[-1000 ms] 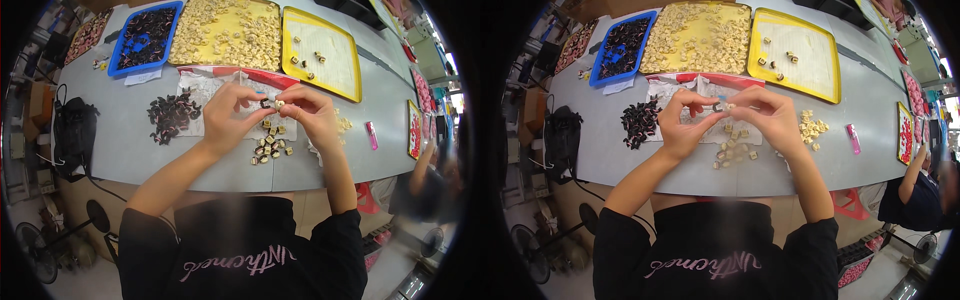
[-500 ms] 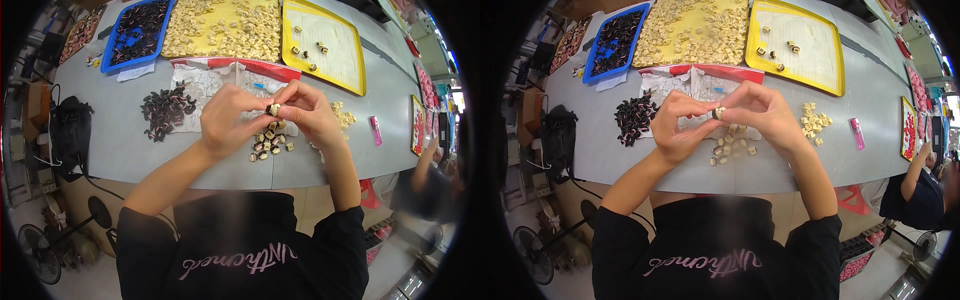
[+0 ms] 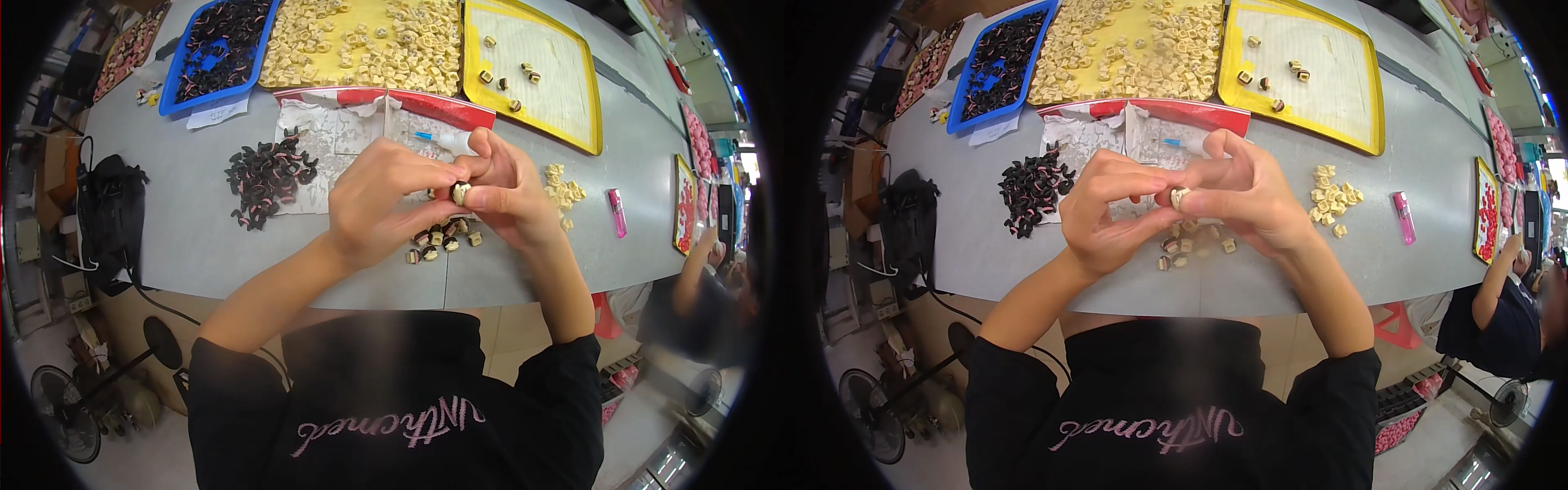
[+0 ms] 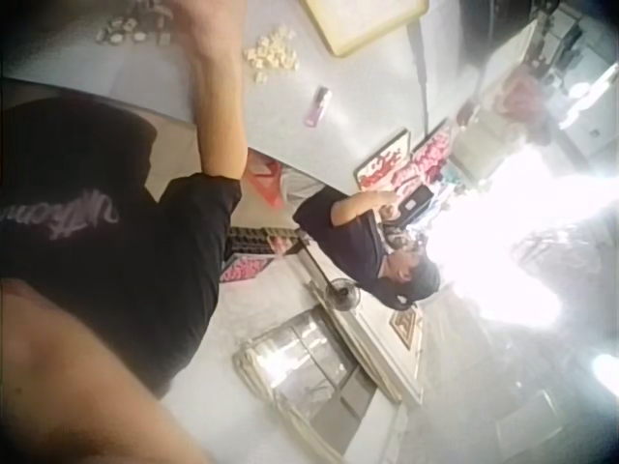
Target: Applying glue to small plastic components and assembling them at a workbench.
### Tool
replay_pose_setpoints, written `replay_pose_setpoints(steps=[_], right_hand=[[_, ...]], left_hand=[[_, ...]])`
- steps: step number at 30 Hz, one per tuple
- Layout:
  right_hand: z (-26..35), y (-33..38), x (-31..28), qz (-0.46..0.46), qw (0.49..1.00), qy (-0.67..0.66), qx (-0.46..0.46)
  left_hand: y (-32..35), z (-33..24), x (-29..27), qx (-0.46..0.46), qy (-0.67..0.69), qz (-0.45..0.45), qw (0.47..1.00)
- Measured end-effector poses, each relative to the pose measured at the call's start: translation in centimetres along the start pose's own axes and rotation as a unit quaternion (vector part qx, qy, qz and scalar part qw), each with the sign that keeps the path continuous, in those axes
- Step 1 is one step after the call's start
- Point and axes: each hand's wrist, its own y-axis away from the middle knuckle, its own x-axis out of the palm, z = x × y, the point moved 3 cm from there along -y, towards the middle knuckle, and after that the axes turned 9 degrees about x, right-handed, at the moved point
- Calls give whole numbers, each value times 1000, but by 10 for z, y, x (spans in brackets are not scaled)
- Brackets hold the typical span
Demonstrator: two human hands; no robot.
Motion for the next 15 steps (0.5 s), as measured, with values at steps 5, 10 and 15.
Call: replay_pose_setpoints(steps=[5, 10, 15], right_hand=[[1, 2, 2, 22, 999, 47, 4], [0, 4, 6, 49, 997, 49, 27], [-3, 3, 8, 76, 996, 42, 31]], left_hand=[[-1, 0, 0, -71, 81, 13, 994], [-5, -3, -4, -48, 100, 77, 991], [-5, -7, -5, -27, 84, 98, 991]])
